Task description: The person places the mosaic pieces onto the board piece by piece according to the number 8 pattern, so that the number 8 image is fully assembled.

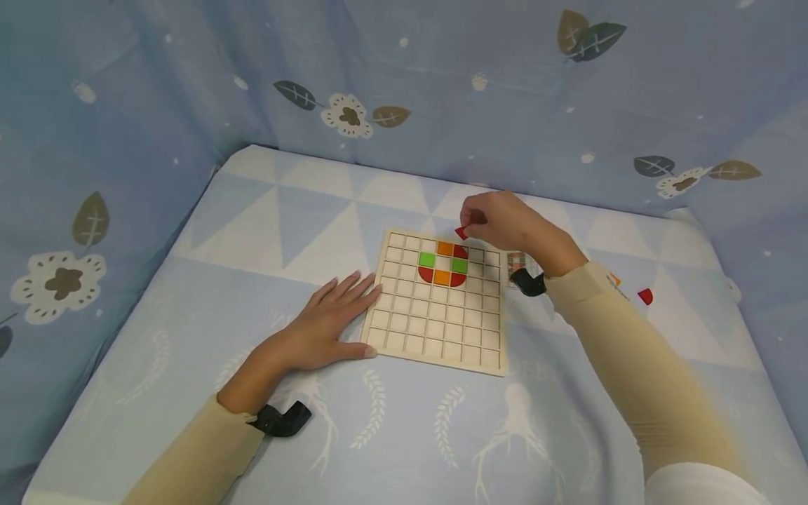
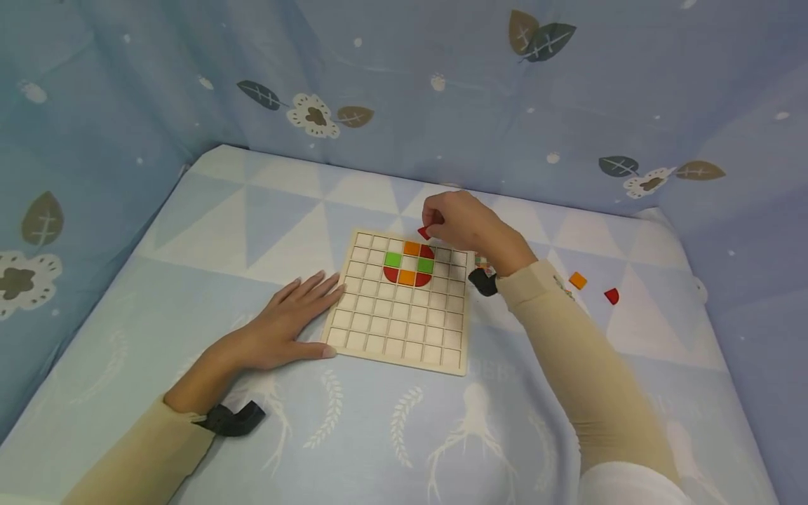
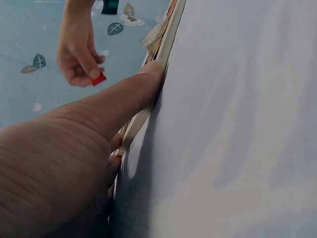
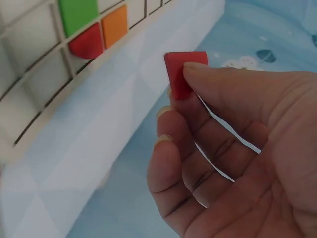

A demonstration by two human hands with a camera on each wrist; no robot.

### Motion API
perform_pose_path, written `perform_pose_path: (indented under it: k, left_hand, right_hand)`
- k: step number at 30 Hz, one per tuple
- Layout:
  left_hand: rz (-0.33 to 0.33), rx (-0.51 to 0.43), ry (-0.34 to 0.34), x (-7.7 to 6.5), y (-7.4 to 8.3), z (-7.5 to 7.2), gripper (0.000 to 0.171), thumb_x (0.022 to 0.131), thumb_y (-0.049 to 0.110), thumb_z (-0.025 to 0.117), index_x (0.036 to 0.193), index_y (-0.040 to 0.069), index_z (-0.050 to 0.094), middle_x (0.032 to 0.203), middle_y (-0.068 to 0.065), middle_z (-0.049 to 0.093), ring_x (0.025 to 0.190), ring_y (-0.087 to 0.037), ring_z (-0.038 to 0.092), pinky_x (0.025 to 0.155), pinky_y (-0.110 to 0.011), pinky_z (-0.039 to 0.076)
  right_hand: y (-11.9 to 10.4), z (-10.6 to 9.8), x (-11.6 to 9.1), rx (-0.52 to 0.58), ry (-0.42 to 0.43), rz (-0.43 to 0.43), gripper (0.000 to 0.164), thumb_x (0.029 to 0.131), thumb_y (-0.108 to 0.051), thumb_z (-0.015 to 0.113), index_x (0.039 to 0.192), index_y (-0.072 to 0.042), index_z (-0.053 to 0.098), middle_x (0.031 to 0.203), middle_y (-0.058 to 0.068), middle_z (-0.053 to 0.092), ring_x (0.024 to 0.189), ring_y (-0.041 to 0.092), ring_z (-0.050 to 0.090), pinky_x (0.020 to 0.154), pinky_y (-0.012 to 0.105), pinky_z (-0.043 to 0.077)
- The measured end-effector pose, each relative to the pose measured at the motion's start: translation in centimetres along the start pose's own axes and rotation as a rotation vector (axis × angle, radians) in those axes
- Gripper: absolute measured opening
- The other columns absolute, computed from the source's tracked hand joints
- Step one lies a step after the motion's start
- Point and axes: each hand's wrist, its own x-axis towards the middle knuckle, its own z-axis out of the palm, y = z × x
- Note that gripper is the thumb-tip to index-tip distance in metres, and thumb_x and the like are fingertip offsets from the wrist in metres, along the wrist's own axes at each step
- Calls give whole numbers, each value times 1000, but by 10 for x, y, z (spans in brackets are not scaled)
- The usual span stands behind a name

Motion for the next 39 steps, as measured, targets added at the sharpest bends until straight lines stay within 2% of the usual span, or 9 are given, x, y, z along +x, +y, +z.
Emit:
perform_pose_path:
  k: [2, 3, 9, 10, 14, 18, 26, 32, 39]
  left_hand:
    - [2, 2, -4, 1, 0, 0, 99, 93, 49, 77, 168, 13, 23, 175, -6, 11, 161, -28, 0, 126, -54, -1]
    - [4, 2, -5, 1, 0, 0, 99, 93, 49, 77, 168, 13, 23, 175, -6, 11, 161, -28, 0, 126, -54, -1]
    - [11, -1, -10, 3, 3, -3, 99, 93, 49, 77, 168, 13, 23, 175, -5, 11, 161, -28, -1, 126, -53, -2]
    - [12, 1, -11, 4, 4, -3, 99, 93, 49, 77, 168, 13, 23, 175, -5, 11, 161, -27, -1, 126, -53, -2]
    - [19, -1, -7, 5, 4, -4, 99, 93, 50, 76, 168, 13, 23, 175, -5, 10, 161, -28, -1, 126, -53, -2]
    - [20, 9, -6, 5, 3, -3, 100, 93, 52, 76, 168, 14, 22, 175, -4, 9, 161, -27, -2, 126, -53, -2]
    - [3, 13, -13, 4, 2, -4, 100, 93, 52, 76, 169, 15, 21, 176, -3, 9, 161, -26, -2, 126, -52, -2]
    - [-18, 8, -15, 2, 3, -6, 101, 92, 49, 78, 168, 14, 22, 175, -4, 10, 161, -27, -2, 126, -52, -2]
    - [-23, -7, -14, 1, 3, -4, 100, 92, 48, 78, 168, 13, 23, 175, -5, 10, 161, -27, -2, 126, -52, -2]
  right_hand:
    - [0, 3, 13, 10, -16, -6, 6, 99, -5, 69, 93, -7, 68, 91, 9, 70, 81, 26, 57, 80, 43, 47]
    - [0, 4, 19, 9, -25, -6, 7, 98, -5, 70, 92, -7, 68, 90, 9, 70, 81, 26, 57, 88, 45, 46]
    - [-7, 16, 45, -45, -130, -9, 7, 99, -7, 67, 92, -9, 67, 90, 6, 65, 88, 26, 55, 90, 43, 47]
    - [-9, 18, 48, -60, -149, -10, 6, 99, -7, 66, 93, -9, 67, 91, 6, 65, 89, 26, 55, 82, 41, 47]
    - [-18, 22, 54, -105, -219, 11, 8, 101, -6, 63, 98, -9, 70, 99, 6, 67, 92, 26, 56, 82, 40, 49]
    - [-20, 28, 55, -105, -241, 24, 11, 103, -4, 62, 102, -9, 72, 104, 7, 68, 93, 26, 58, 84, 41, 52]
    - [-17, 43, 57, -123, -158, -26, 21, 103, -2, 57, 99, -9, 76, 103, 6, 72, 95, 26, 60, 88, 40, 53]
    - [-21, 48, 53, -180, -114, -39, 10, 104, -6, 60, 102, -6, 70, 105, 9, 65, 95, 26, 59, 87, 40, 53]
    - [-8, 47, 19, -43, 40, -21, 15, 104, -13, 65, 115, -4, 70, 109, 9, 67, 100, 26, 62, 92, 44, 53]
